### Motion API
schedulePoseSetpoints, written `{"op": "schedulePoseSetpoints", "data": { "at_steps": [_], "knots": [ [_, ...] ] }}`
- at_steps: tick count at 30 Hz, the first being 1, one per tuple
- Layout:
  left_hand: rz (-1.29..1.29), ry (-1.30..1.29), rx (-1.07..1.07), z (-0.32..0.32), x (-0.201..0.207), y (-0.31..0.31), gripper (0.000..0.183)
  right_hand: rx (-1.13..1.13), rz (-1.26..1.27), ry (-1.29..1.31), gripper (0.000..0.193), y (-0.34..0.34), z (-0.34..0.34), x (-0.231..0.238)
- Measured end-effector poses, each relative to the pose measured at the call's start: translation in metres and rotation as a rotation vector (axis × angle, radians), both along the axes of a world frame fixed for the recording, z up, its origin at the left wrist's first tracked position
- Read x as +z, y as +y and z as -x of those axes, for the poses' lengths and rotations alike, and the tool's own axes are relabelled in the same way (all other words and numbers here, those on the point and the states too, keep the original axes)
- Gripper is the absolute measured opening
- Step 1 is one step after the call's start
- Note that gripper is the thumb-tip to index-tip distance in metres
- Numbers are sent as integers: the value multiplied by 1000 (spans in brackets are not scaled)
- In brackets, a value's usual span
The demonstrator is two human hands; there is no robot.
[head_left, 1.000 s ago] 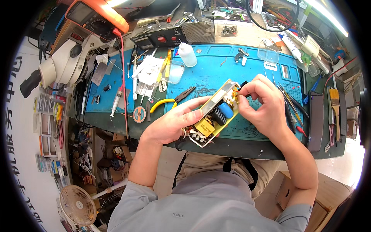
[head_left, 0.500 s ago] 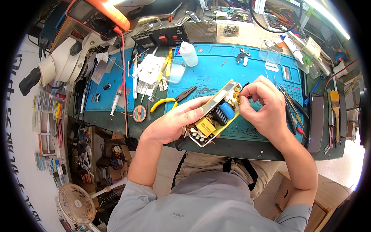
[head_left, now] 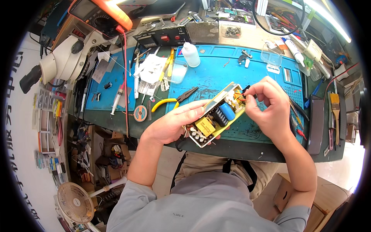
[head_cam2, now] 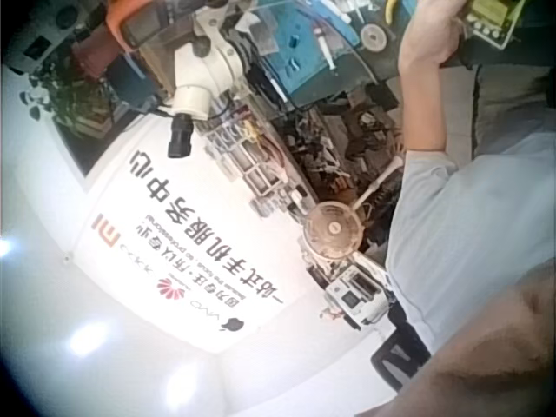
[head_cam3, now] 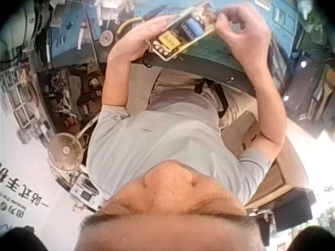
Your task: The person repairs a small electronic device by manipulating a green circuit board and a yellow internal housing. They use tweezers to adjust components and a soldering iron to make connections on the board. The person also uses a multimeter to test the device and handles a power cord.
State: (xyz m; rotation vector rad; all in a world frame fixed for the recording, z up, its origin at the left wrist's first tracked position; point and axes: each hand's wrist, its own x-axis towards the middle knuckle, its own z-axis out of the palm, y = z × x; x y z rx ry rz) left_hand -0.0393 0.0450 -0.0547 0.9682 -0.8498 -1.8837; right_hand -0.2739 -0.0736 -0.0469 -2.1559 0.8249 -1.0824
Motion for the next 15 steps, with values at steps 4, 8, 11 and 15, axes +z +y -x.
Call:
{"op": "schedulePoseSetpoints", "data": {
  "at_steps": [4, 8, 11, 15],
  "knots": [
    [1, -1, -3, 1, 1, -1, 89, -35, -10, -13, 6, -3, 4, 6],
    [-2, 1, -6, 0, 0, -1, 89, -12, -58, -49, 6, -3, 5, 3],
    [2, 1, -6, -1, -1, -1, 89, 15, -24, -8, 8, -3, 4, 2],
    [10, 2, 3, -1, -2, -1, 90, 54, 17, 15, 8, -2, 1, -1]
  ]
}}
